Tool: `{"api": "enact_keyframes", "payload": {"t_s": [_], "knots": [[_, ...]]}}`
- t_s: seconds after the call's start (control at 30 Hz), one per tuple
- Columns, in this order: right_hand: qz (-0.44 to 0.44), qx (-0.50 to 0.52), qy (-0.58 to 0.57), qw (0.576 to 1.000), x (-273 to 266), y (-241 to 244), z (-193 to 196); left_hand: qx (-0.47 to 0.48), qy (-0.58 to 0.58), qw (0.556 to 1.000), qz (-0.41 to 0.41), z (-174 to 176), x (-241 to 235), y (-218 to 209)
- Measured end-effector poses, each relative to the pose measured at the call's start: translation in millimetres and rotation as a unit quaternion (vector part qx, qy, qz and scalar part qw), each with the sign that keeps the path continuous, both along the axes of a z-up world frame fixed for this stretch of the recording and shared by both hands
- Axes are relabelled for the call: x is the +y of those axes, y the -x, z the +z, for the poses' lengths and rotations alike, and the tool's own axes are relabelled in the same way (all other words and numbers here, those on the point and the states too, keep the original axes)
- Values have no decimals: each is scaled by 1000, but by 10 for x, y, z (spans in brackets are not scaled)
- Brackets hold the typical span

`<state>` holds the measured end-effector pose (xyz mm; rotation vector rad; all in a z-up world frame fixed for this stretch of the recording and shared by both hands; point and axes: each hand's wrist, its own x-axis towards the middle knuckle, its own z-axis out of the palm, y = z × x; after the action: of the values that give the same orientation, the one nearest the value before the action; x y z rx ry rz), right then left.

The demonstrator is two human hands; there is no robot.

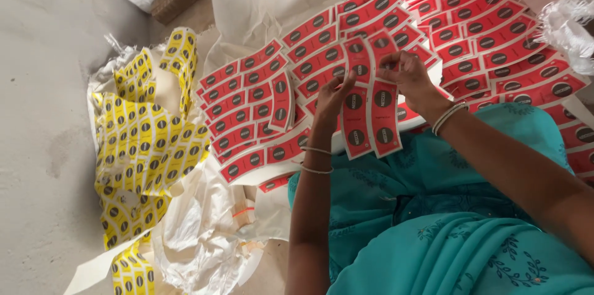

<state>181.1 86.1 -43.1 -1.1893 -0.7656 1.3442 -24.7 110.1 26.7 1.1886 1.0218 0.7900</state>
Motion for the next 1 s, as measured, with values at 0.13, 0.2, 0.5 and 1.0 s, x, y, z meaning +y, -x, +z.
{"api": "enact_keyframes", "payload": {"t_s": [0.13,0.2,0.5,1.0], "knots": [[-77,14,-17,997,-234,218,61,234,-147,957,87,-225,-49,-126],[-108,-9,12,994,-293,255,120,217,-212,948,93,-390,-144,-183],[-90,-12,-47,995,-281,-1,-204,142,-236,952,131,-521,-310,-167],[-58,-42,64,995,-95,-653,10,11,-204,977,-60,-170,-593,383]]}}
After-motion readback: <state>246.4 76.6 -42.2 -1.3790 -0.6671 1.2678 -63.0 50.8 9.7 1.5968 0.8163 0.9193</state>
